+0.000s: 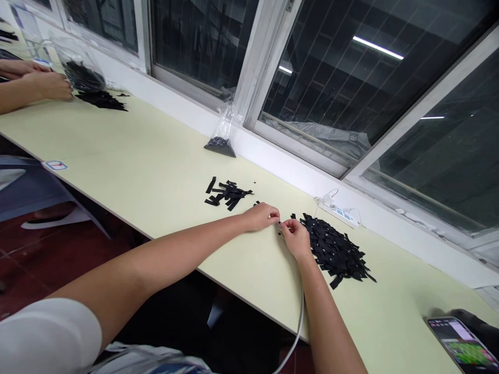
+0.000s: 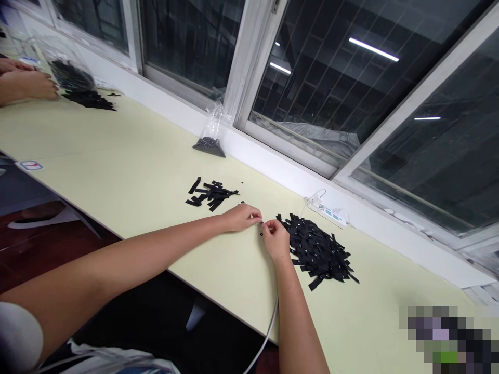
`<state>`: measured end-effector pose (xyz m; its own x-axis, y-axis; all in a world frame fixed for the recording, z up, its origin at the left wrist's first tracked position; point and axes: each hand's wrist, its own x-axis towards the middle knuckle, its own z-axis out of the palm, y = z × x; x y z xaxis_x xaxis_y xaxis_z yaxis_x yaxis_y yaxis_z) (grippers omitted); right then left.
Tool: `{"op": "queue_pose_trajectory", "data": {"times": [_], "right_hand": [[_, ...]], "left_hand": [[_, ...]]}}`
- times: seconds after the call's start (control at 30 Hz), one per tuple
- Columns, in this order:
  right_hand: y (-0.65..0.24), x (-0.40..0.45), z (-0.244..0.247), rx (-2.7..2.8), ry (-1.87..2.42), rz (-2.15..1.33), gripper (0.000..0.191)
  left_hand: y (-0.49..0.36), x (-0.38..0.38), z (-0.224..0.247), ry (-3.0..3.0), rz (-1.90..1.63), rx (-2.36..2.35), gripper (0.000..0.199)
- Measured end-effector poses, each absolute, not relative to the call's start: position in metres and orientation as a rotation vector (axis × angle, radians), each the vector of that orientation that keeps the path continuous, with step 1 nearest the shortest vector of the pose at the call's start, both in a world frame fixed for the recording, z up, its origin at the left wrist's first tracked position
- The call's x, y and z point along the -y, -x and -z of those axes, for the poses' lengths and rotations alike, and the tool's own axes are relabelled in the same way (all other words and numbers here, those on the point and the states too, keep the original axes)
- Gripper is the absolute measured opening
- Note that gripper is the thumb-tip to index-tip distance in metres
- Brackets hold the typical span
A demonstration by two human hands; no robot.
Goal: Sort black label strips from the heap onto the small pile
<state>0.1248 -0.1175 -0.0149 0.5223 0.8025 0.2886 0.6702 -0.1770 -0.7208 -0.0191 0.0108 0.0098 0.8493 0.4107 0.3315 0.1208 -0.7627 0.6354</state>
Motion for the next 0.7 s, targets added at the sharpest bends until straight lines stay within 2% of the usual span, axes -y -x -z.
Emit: {"op": "queue_pose_trajectory", "data": {"times": [0.2,0.4,0.7], "right_hand": [[-0.132,0.114,0.021,1.112,1.741,-0.276,0.038],[-0.140,0.111,0.024,1.029,1.666,-0.213,0.036],[-0.137,0.112,0.019,0.952,1.577,-0.283,0.033]], "left_hand": [[0.017,-0.012,-0.011,-2.368,-0.696,-0.347,0.022],[0.017,-0.010,-0.012,-2.220,-0.725,-0.458,0.019],[0.019,-0.007,-0.012,-2.195,-0.686,-0.311,0.016]]}}
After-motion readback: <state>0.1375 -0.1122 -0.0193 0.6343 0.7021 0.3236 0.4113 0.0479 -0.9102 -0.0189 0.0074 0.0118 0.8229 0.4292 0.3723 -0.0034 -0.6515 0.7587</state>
